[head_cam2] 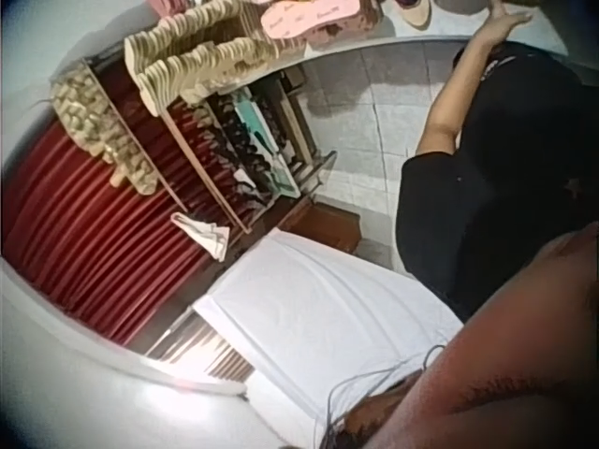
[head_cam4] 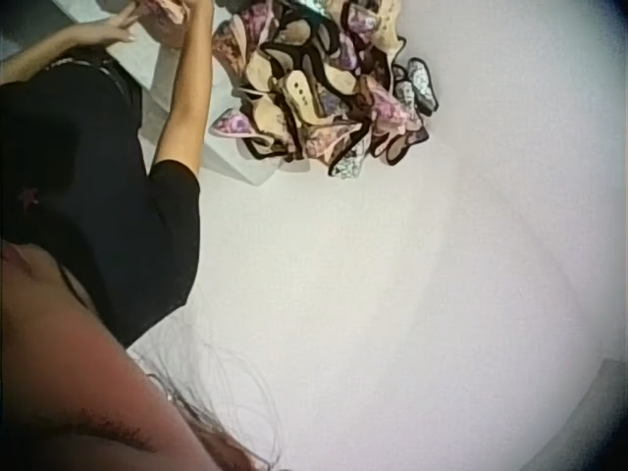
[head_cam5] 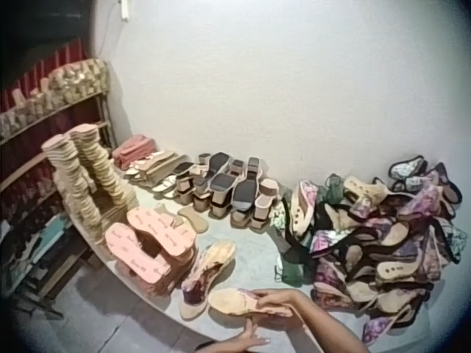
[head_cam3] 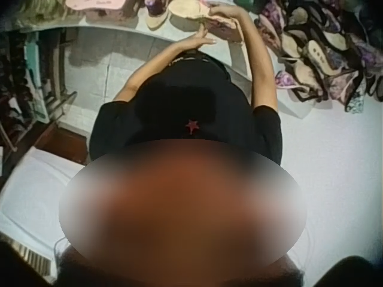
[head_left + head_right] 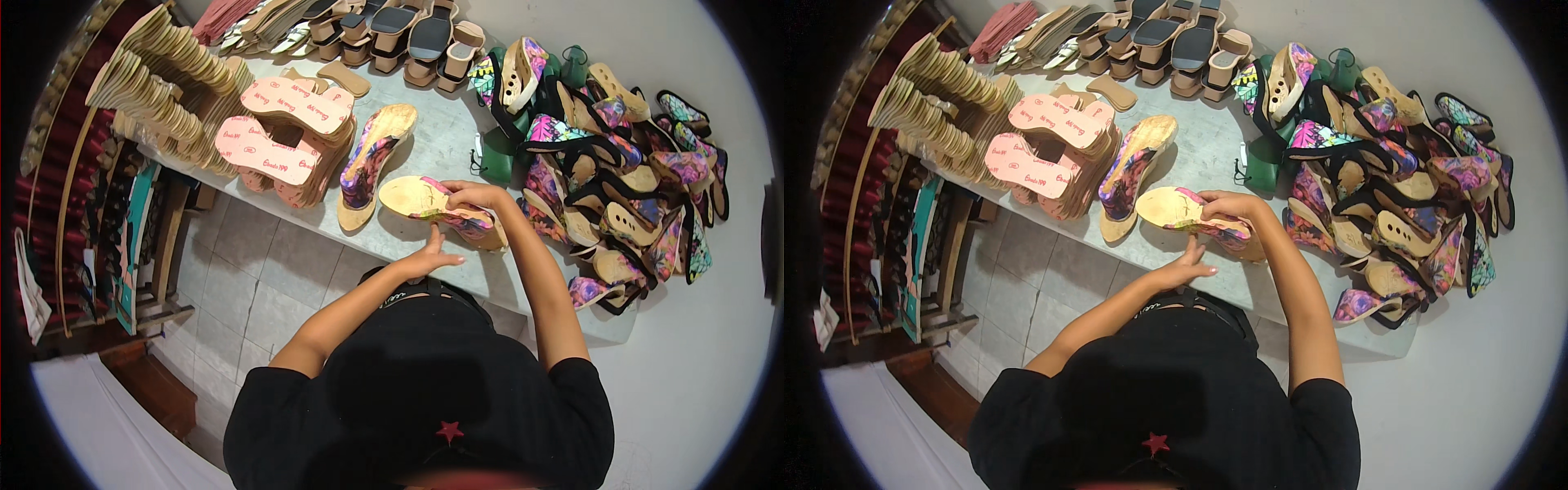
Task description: Fitting shoe insoles and uppers to bases and lasts on a factory workbench.
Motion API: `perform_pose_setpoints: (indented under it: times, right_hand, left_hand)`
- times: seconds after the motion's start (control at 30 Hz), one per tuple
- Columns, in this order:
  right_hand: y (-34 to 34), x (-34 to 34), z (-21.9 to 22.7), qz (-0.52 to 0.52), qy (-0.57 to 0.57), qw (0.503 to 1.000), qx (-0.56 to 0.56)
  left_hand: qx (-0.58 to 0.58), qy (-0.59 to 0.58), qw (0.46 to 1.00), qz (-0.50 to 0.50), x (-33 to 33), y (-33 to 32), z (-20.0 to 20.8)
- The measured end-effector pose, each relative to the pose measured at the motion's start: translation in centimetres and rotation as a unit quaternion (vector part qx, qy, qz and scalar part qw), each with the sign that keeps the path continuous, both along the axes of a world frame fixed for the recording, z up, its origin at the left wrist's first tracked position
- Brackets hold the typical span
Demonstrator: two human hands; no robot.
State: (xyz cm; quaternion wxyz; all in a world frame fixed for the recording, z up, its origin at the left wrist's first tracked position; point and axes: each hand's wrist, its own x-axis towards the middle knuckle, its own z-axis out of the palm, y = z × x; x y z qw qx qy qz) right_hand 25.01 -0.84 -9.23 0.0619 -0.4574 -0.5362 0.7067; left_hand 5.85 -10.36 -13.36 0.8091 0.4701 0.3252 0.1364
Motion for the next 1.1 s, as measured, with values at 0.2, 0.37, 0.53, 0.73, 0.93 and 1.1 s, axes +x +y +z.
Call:
perform_pose_setpoints:
  times: [0.2,0.37,0.53,0.73,0.93,1.1]
  right_hand:
    - [-1.0,1.1,1.0,0.021,-0.091,0.977,0.191]
    - [-6.6,4.5,1.1,-0.103,-0.045,0.972,0.206]
    - [-13.5,5.5,-2.5,-0.128,-0.307,0.854,0.400]
    - [-13.6,5.2,-4.3,-0.156,-0.324,0.827,0.433]
    - [-8.4,4.5,-4.1,-0.121,-0.286,0.796,0.520]
    - [-2.3,2.8,-4.6,-0.072,-0.262,0.773,0.574]
  left_hand:
    - [0.240,0.207,0.934,0.163,-3.5,0.8,-2.3]
    - [0.237,0.095,0.943,0.214,-3.1,4.5,-3.7]
    - [0.405,0.172,0.874,0.206,-2.3,5.8,-4.6]
    - [0.441,0.204,0.853,0.192,-3.7,4.6,-5.5]
    - [0.484,0.326,0.782,0.220,-5.1,1.4,-6.0]
    - [0.511,0.350,0.734,0.280,-6.0,-0.3,-8.4]
